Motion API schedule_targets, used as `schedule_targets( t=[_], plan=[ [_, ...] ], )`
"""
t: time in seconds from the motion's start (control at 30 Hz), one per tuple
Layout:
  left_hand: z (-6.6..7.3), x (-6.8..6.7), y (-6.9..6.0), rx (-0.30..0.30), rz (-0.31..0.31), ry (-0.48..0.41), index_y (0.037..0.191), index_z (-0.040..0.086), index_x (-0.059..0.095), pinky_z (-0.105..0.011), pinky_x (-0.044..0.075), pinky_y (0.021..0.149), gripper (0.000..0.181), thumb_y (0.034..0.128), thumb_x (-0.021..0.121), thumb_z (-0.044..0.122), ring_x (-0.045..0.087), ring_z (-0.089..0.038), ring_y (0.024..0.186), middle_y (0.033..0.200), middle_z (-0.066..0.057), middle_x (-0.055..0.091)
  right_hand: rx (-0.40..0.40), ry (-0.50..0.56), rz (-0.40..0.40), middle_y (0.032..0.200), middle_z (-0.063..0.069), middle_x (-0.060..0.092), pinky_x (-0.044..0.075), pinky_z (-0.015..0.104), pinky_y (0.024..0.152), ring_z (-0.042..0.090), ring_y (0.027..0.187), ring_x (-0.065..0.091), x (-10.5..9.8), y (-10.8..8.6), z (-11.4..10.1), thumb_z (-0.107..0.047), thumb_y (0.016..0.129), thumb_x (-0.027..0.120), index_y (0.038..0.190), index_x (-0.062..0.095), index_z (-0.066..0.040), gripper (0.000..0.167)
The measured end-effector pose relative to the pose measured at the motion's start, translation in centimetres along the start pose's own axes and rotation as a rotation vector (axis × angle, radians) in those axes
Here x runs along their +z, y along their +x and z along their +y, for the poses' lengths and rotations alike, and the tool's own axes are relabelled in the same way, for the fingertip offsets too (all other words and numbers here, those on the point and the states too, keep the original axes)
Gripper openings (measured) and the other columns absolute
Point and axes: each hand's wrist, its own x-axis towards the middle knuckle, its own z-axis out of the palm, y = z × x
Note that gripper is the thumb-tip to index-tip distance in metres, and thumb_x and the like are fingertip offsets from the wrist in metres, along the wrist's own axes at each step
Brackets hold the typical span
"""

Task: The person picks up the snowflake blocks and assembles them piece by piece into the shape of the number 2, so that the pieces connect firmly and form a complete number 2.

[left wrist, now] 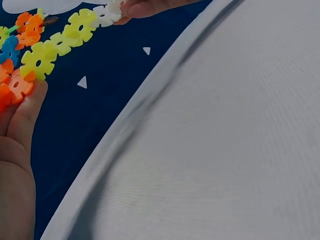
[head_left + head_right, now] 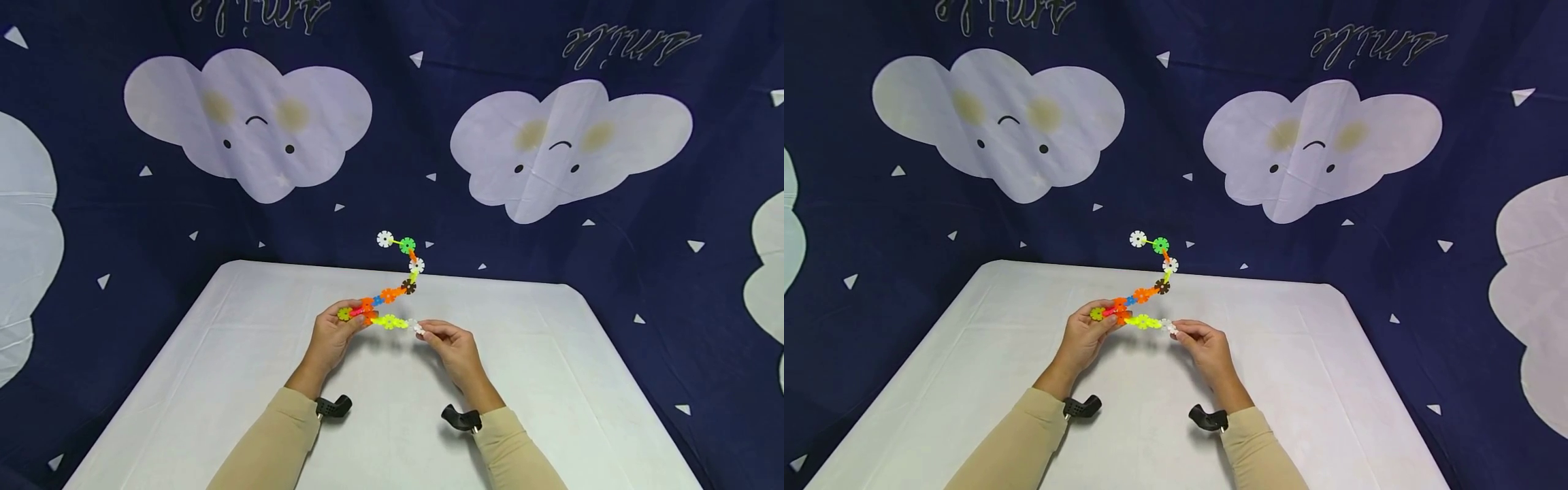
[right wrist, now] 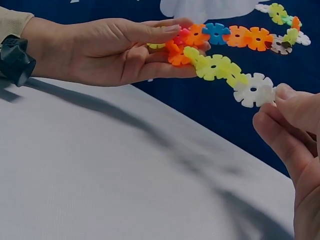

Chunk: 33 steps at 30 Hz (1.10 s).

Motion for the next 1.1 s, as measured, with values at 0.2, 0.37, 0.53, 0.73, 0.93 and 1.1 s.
schedule_targets(
  t=[0.2,0.37,0.53,0.73,0.93,1.1],
  plan=[
    [-0.2,0.2,-0.1,-0.013,0.024,-0.011,0.118,0.000,0.071,-0.040,0.060,0.092,0.035,0.0955,0.059,-0.024,0.073,-0.025,0.106,0.124,-0.018,0.070,-0.038,0.030,-0.003,0.124,0.036,0.064,0.058,0.045,0.097,0.026,0.103,0.073,-0.2,-0.1,0.1,0.011,0.099,0.067,0.117,0.065,0.023,0.022],
    [-0.4,0.4,-0.2,-0.025,0.037,-0.027,0.118,0.000,0.071,-0.039,0.062,0.089,0.035,0.0954,0.059,-0.024,0.073,-0.025,0.103,0.119,-0.018,0.071,-0.058,0.058,0.001,0.120,0.042,0.062,0.059,0.045,0.096,0.026,0.100,0.074,-0.3,-0.1,0.2,0.011,0.100,0.064,0.117,0.063,0.025,0.021],
    [-0.5,0.9,-0.6,-0.052,0.083,-0.001,0.123,-0.006,0.068,-0.040,0.062,0.088,0.032,0.0962,0.061,-0.021,0.074,-0.028,0.103,0.122,-0.021,0.070,-0.042,0.085,0.027,0.115,0.042,0.064,0.061,0.043,0.092,0.024,0.096,0.075,-0.4,-0.3,0.3,0.012,0.101,0.062,0.115,0.061,0.028,0.021],
    [-0.5,1.5,-1.5,-0.155,0.208,0.035,0.130,-0.009,0.064,-0.036,0.063,0.085,0.032,0.0978,0.066,-0.014,0.074,-0.032,0.104,0.128,-0.025,0.065,0.098,0.133,0.054,0.102,0.026,0.074,0.062,0.042,0.089,0.024,0.091,0.076,-0.4,-0.7,0.0,0.008,0.101,0.064,0.113,0.061,0.028,0.024],
    [-0.5,2.1,-2.9,-0.248,0.296,0.058,0.134,-0.009,0.062,-0.033,0.064,0.083,0.036,0.0984,0.068,-0.010,0.073,-0.025,0.098,0.129,-0.024,0.062,0.260,0.135,0.043,0.102,0.025,0.073,0.061,0.043,0.091,0.026,0.092,0.076,-0.8,-1.2,-0.3,0.008,0.102,0.063,0.114,0.060,0.028,0.023],
    [-0.6,2.3,-3.9,-0.306,0.339,0.081,0.136,-0.008,0.062,-0.037,0.064,0.086,0.037,0.0992,0.068,-0.009,0.071,-0.023,0.092,0.126,-0.023,0.061,0.316,0.058,-0.014,0.102,0.025,0.073,0.062,0.043,0.090,0.025,0.090,0.076,-1.0,-1.6,-0.4,0.004,0.103,0.064,0.115,0.061,0.026,0.025]
  ],
)
